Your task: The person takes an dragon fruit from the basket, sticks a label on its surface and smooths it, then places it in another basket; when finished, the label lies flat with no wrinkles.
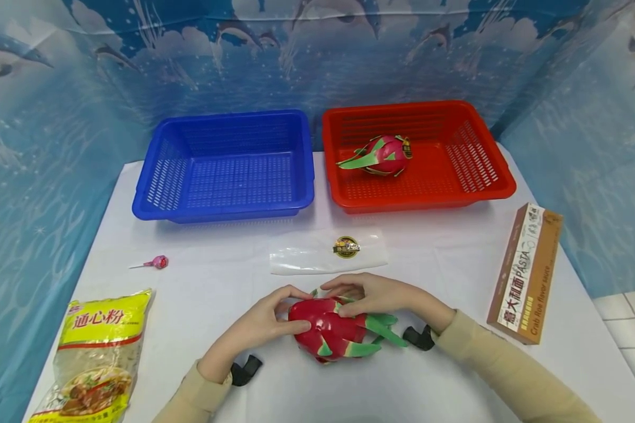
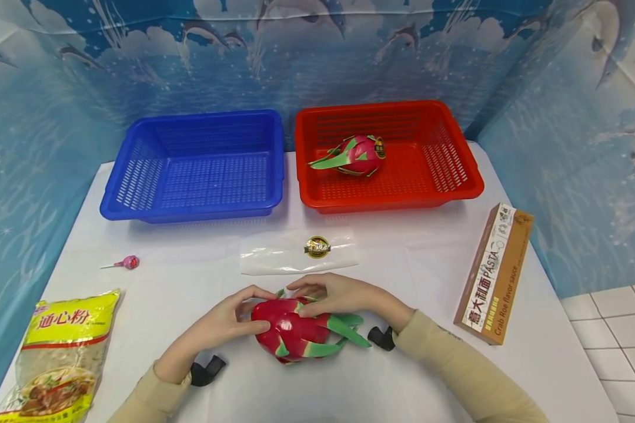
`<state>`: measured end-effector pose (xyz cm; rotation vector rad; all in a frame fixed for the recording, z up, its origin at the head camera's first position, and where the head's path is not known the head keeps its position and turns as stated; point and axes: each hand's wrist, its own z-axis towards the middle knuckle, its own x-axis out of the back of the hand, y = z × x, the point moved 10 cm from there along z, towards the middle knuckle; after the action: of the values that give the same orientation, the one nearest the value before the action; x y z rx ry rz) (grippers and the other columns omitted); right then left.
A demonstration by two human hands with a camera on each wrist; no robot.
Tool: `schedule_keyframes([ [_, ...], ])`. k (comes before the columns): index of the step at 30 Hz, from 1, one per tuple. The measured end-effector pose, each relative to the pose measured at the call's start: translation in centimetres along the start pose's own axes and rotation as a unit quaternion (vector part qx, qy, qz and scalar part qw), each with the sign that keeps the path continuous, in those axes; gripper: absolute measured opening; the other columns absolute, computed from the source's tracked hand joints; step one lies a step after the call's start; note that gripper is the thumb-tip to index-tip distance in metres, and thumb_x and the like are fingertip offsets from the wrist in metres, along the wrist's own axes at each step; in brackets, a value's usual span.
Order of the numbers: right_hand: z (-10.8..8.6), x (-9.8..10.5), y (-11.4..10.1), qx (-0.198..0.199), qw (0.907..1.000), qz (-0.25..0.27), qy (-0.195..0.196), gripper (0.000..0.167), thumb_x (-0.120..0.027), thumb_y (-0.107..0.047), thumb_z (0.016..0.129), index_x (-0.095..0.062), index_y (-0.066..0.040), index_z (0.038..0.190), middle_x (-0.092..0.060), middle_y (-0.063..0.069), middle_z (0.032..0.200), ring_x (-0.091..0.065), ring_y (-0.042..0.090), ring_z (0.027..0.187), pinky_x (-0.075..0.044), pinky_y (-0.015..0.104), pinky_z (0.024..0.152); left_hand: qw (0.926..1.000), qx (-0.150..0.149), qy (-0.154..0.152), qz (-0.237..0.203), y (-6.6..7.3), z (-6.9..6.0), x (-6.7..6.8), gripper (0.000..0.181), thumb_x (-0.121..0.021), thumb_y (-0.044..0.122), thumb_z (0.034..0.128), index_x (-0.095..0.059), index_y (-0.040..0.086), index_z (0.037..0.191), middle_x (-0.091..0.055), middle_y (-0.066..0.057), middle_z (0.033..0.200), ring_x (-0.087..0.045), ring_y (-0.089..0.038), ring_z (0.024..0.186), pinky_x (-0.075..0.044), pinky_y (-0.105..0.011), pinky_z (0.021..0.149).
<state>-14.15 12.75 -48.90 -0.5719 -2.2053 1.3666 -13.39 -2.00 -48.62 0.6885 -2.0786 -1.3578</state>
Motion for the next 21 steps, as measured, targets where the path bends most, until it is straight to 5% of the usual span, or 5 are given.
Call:
schedule_keyframes([
  [6, -0.9, 3.2, -1.7, 0.044, 0.9983, -0.017, 0.035, 0.057, -0.065, -0.021, 0.095, -0.044, -0.002, 0.144, -0.059, 0.018, 0.136, -0.060, 0.033, 0.122, -0.053, 0.034, 0.097, 1.0000, -0.001, 0.007, -0.005, 0.1, -0.2, 0.0, 0.044, -0.075, 0.029, 0.0874, -0.058, 0.020, 0.127, -0.055, -0.007, 0.135, -0.061, -0.028, 0.115, -0.056, -0.034, 0.087],
  [13, -1.4, 9.4, -2.5, 0.055, 0.9813, -0.054, 0.177, 0.048, -0.068, -0.019, 0.093, -0.054, -0.002, 0.136, -0.064, 0.015, 0.129, -0.063, 0.029, 0.117, -0.054, 0.026, 0.092, 1.0000, 0.008, 0.005, -0.001, 0.1, -0.2, 0.2, 0.044, -0.075, 0.031, 0.0870, -0.058, 0.022, 0.127, -0.055, -0.007, 0.134, -0.061, -0.026, 0.112, -0.055, -0.032, 0.085],
  [21, -0.1, 11.9, -1.4, 0.018, 0.9576, -0.115, 0.264, 0.043, -0.069, -0.018, 0.092, -0.060, -0.004, 0.132, -0.065, 0.012, 0.130, -0.063, 0.029, 0.117, -0.049, 0.049, 0.101, 0.9998, 0.016, 0.000, -0.008, 0.0, -0.2, 0.0, 0.045, -0.075, 0.031, 0.0872, -0.057, 0.022, 0.127, -0.056, -0.007, 0.132, -0.060, -0.025, 0.113, -0.056, -0.034, 0.086],
])
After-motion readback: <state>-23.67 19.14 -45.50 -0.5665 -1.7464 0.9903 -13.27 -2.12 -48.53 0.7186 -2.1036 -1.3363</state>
